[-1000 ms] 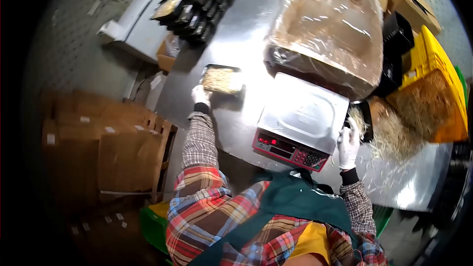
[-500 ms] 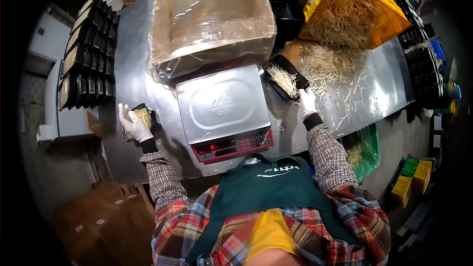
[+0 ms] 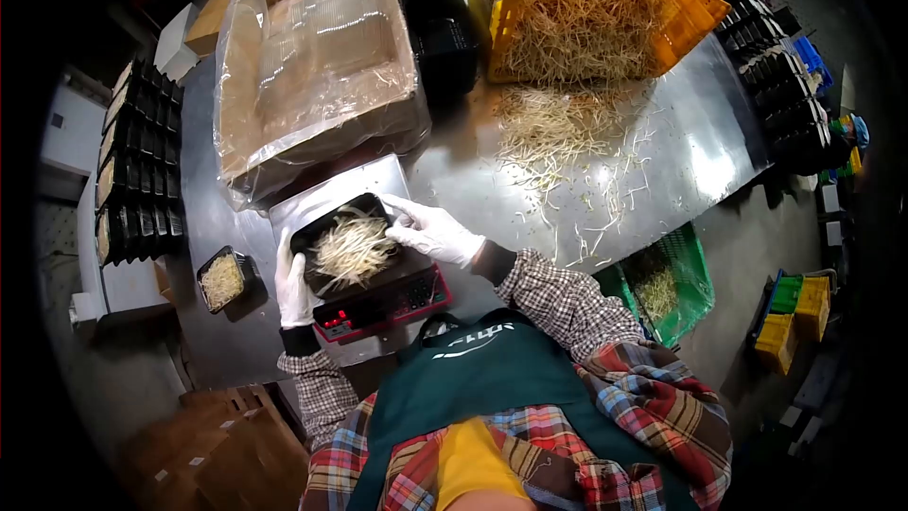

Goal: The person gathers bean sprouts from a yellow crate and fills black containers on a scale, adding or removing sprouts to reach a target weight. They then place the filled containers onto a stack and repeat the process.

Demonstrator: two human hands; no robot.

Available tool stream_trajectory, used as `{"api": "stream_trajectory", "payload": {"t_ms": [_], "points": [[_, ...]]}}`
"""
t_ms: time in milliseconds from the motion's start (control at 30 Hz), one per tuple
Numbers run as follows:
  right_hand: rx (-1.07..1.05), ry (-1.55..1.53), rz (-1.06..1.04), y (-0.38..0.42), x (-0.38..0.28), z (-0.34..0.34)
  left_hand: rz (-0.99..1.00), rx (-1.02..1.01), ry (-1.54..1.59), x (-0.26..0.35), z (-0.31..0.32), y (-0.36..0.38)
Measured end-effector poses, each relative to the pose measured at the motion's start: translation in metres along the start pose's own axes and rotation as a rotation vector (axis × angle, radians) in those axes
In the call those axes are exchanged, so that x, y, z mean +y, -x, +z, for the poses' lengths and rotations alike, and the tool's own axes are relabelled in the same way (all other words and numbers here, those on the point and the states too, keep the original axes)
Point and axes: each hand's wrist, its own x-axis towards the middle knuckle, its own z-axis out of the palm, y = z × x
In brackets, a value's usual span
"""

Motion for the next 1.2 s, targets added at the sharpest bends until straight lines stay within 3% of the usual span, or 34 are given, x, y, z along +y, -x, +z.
{"api": "stream_trajectory", "payload": {"t_ms": [67,100,133,167,233,300,367,433,500,567,633,667,767,800,900,933,1033,1100,1200], "points": [[0.001,0.043,-0.020,0.013,0.017,-0.039,-0.024,0.151,-0.291,0.002,-0.002,0.015],[0.180,0.435,-0.227,0.014,0.050,-0.066,-0.037,0.225,-0.435,0.006,0.005,0.015],[0.201,0.668,-0.103,0.020,0.062,-0.107,0.072,0.298,-0.446,0.031,0.020,0.018],[0.258,0.828,-0.211,0.025,0.090,-0.149,0.185,0.297,-0.457,0.063,0.043,0.018],[0.243,1.115,0.079,0.031,0.102,-0.215,0.367,0.075,-0.152,0.116,0.118,0.015],[0.106,1.279,0.171,0.027,0.120,-0.268,0.402,-0.247,-0.443,0.119,0.195,0.006],[-0.056,1.389,0.151,0.013,0.135,-0.307,0.568,-0.441,-0.507,0.125,0.286,-0.025],[-0.144,1.469,0.130,-0.006,0.157,-0.333,0.435,-0.614,-0.619,0.117,0.368,-0.053],[-0.312,1.462,0.239,-0.023,0.133,-0.349,0.330,-0.663,-0.805,0.110,0.428,-0.082],[-0.338,1.422,0.229,-0.031,0.138,-0.363,0.218,-0.701,-0.973,0.112,0.464,-0.110],[-0.372,1.368,0.231,-0.037,0.145,-0.372,0.138,-0.770,-1.118,0.091,0.485,-0.132],[-0.332,1.387,0.141,-0.035,0.153,-0.376,0.032,-0.769,-1.141,0.108,0.488,-0.137],[-0.349,1.437,0.207,-0.044,0.162,-0.372,-0.115,-0.940,-1.163,0.125,0.495,-0.154],[-0.250,1.517,0.038,-0.042,0.176,-0.371,0.056,-0.870,-1.172,0.076,0.502,-0.150],[-0.253,1.409,0.084,-0.044,0.181,-0.367,0.313,-0.787,-1.148,0.041,0.495,-0.140],[-0.167,1.413,0.009,-0.034,0.179,-0.369,0.516,-0.675,-1.104,0.034,0.488,-0.132],[-0.195,1.252,-0.002,-0.003,0.185,-0.394,0.458,-0.754,-1.270,0.058,0.480,-0.108],[-0.109,1.297,0.035,0.023,0.180,-0.417,0.429,-0.785,-1.090,0.055,0.460,-0.093],[0.003,1.004,0.068,0.040,0.151,-0.431,0.425,-0.762,-1.005,0.068,0.436,-0.068]]}}
